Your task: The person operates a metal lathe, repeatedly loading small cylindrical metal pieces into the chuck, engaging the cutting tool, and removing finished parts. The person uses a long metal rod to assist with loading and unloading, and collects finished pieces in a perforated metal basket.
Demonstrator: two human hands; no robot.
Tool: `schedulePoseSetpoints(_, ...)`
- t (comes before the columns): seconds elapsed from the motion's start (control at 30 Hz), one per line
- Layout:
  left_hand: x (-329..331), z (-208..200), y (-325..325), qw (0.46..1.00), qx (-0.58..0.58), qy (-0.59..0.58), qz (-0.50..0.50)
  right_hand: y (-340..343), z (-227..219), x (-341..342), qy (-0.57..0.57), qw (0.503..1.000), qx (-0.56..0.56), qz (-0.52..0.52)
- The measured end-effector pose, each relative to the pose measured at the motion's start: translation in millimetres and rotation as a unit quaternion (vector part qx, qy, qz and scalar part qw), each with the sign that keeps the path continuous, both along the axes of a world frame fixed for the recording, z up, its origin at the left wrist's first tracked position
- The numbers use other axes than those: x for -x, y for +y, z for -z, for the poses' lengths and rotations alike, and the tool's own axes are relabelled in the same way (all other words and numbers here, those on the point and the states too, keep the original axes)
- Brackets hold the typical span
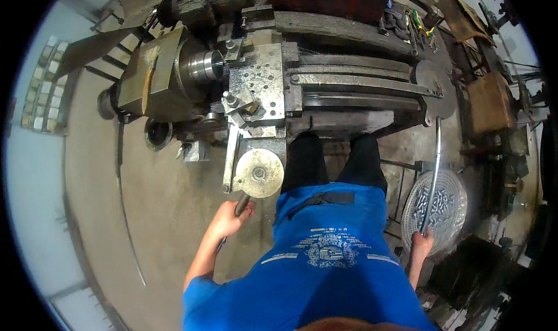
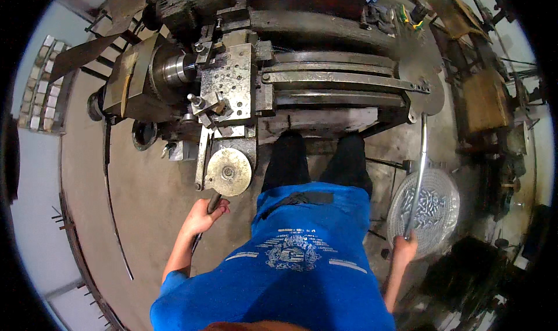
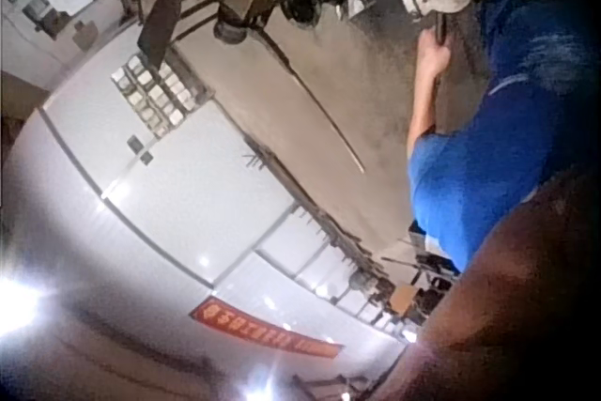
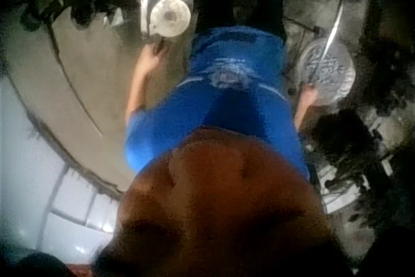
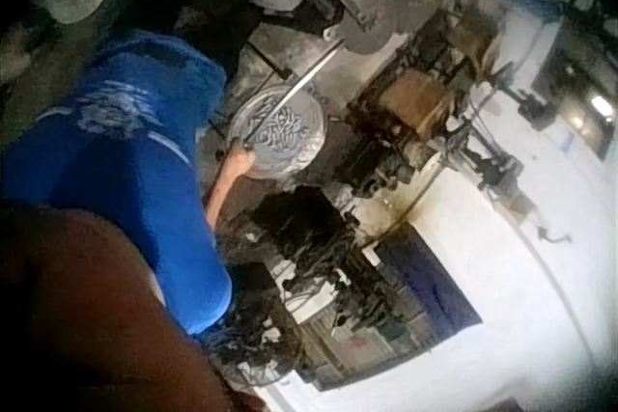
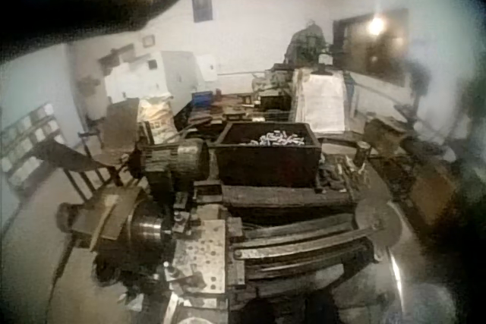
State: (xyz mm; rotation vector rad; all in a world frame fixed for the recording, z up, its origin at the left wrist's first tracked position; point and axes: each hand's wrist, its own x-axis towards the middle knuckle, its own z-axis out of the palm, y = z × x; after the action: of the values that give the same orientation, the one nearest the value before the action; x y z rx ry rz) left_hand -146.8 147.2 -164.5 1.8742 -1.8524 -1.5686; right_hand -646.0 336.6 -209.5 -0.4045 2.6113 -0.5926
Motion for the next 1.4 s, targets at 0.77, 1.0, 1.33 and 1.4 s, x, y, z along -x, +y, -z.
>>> schedulePoseSetpoints(0.77,-8.2,10.0,4.6,0.999,0.031,-0.004,-0.009,-293.6,18.2,344.5,0.487,0.806,-0.216,-0.258)
schedulePoseSetpoints(1.0,-37.1,4.8,-3.8,0.976,-0.105,0.192,0.027,-282.4,37.5,309.3,0.53,0.813,-0.132,-0.203)
schedulePoseSetpoints(1.33,-236.2,130.0,-129.8,0.879,0.205,-0.419,-0.097,-174.5,86.8,120.6,0.207,0.926,0.085,-0.305)
schedulePoseSetpoints(1.4,-246.0,150.3,-145.4,0.885,0.182,-0.423,-0.068,-171.9,83.6,93.7,0.187,0.907,0.148,-0.347)
